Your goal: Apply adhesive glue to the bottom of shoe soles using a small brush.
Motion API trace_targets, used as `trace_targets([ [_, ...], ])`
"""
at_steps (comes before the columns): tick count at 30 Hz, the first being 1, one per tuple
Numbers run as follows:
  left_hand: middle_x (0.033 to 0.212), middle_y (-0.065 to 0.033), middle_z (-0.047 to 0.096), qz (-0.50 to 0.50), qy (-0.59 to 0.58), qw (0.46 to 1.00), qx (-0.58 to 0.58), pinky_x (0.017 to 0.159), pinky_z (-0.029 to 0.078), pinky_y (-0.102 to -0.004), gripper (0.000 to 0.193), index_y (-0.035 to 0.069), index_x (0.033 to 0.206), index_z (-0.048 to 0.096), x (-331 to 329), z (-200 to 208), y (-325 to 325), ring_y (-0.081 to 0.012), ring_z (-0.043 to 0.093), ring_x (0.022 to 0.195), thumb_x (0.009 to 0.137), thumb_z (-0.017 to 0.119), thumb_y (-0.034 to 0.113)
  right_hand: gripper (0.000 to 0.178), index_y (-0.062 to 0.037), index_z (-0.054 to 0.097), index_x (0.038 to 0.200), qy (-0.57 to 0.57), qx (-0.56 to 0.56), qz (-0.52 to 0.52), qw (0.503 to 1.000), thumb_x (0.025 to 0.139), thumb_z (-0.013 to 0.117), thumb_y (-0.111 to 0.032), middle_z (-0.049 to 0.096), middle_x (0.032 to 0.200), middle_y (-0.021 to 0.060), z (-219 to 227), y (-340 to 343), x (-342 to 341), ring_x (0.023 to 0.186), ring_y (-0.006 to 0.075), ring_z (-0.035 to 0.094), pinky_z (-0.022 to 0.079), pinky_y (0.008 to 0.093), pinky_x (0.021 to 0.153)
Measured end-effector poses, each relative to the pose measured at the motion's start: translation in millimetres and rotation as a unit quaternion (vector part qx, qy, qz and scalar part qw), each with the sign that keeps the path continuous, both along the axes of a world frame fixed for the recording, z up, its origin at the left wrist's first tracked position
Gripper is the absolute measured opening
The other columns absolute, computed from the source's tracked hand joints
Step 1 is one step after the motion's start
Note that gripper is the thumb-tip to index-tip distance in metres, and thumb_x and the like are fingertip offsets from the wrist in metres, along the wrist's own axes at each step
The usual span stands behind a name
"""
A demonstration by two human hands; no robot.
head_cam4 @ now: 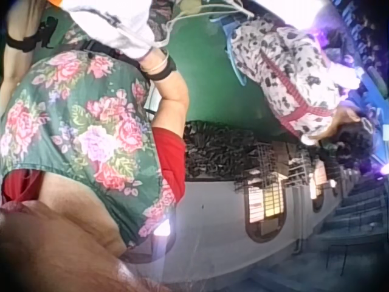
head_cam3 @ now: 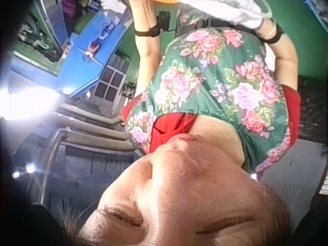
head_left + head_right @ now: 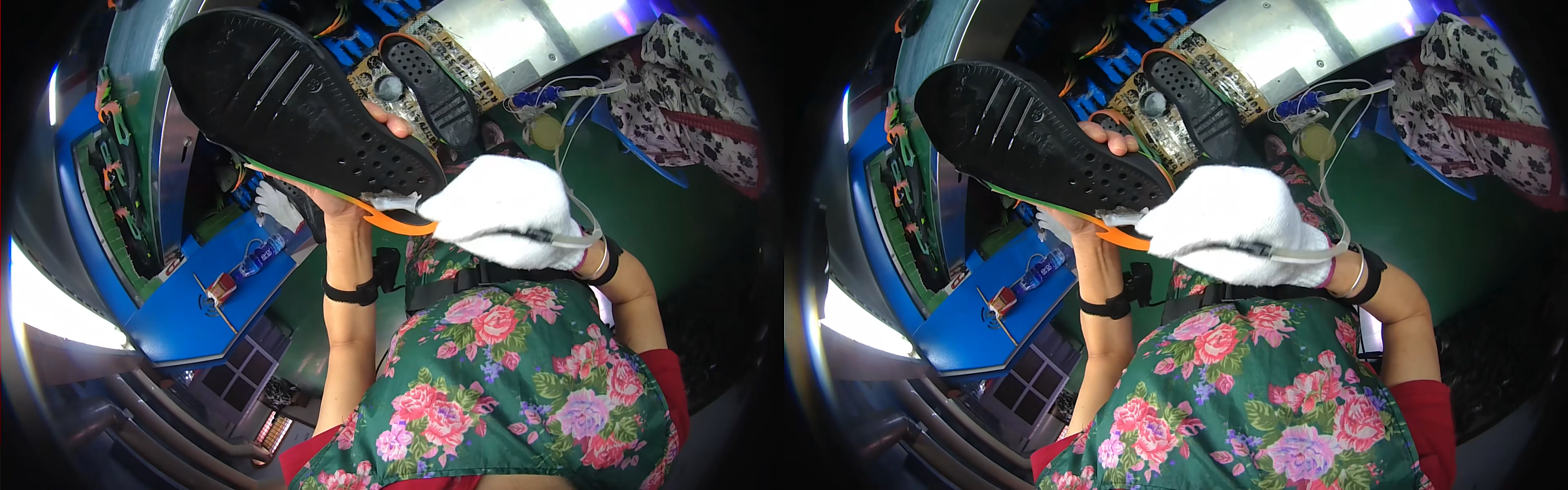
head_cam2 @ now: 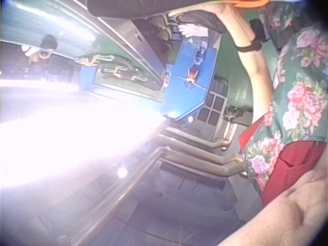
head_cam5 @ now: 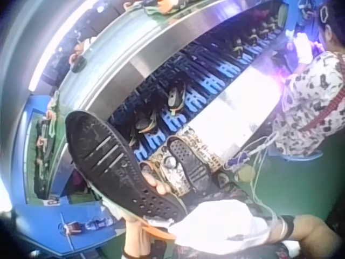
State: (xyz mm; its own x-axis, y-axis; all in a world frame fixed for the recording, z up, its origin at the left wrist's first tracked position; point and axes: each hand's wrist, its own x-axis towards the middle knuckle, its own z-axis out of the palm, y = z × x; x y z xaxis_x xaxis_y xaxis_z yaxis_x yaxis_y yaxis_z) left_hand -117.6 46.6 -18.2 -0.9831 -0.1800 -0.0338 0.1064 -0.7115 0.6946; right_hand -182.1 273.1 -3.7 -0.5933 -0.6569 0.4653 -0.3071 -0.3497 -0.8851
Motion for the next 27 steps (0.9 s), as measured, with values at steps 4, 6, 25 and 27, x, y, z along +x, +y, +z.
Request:
trace_targets([
  [4,0.105,-0.0174,0.063,-0.024,-0.018,1.0,0.004,0.099,0.052,-0.0464,0.093,-0.011,0.121,0.056,1.9,0.1,-3.3,-0.0302,0.065,0.102,0.09,0.059,0.077,0.015,-0.0082,0.08,0.095,-0.07,0.028,0.012,0.997,0.081,0.082,-0.005,0.079,0.103,0.0089,1.0,2.2,3.7,0.09,0.0234,0.075,0.059,0.0337,0.077],
  [6,0.105,-0.0173,0.063,-0.018,-0.003,1.0,-0.003,0.098,0.052,-0.0461,0.092,-0.011,0.121,0.056,0.2,0.4,0.9,-0.0303,0.065,0.102,0.09,0.059,0.076,0.014,-0.0084,0.081,0.094,-0.065,0.032,0.007,0.997,0.08,0.082,-0.005,0.079,0.103,0.0086,-1.3,4.7,3.9,0.089,0.0233,0.075,0.059,0.0336,0.077],
  [25,0.111,-0.0186,0.063,-0.049,0.082,0.994,-0.057,0.102,0.049,-0.0503,0.077,-0.01,0.122,0.059,-4.3,-0.4,-8.1,-0.033,0.065,0.103,0.092,0.07,0.06,0.016,-0.0091,0.081,0.096,-0.022,0.006,0.003,1.0,0.081,0.081,-0.006,0.079,0.103,0.0075,-3.0,9.6,14.5,0.088,0.0255,0.074,0.059,0.0353,0.077],
  [27,0.105,-0.0208,0.066,-0.016,0.063,0.996,-0.053,0.091,0.055,-0.0458,0.092,-0.011,0.118,0.06,-5.5,-0.4,-5.1,-0.0332,0.068,0.099,0.085,0.063,0.075,0.019,-0.0101,0.08,0.098,-0.02,0.006,0.015,1.0,0.08,0.081,-0.006,0.079,0.103,0.0064,-0.1,11.2,11.2,0.087,0.0249,0.073,0.059,0.0357,0.075],
])
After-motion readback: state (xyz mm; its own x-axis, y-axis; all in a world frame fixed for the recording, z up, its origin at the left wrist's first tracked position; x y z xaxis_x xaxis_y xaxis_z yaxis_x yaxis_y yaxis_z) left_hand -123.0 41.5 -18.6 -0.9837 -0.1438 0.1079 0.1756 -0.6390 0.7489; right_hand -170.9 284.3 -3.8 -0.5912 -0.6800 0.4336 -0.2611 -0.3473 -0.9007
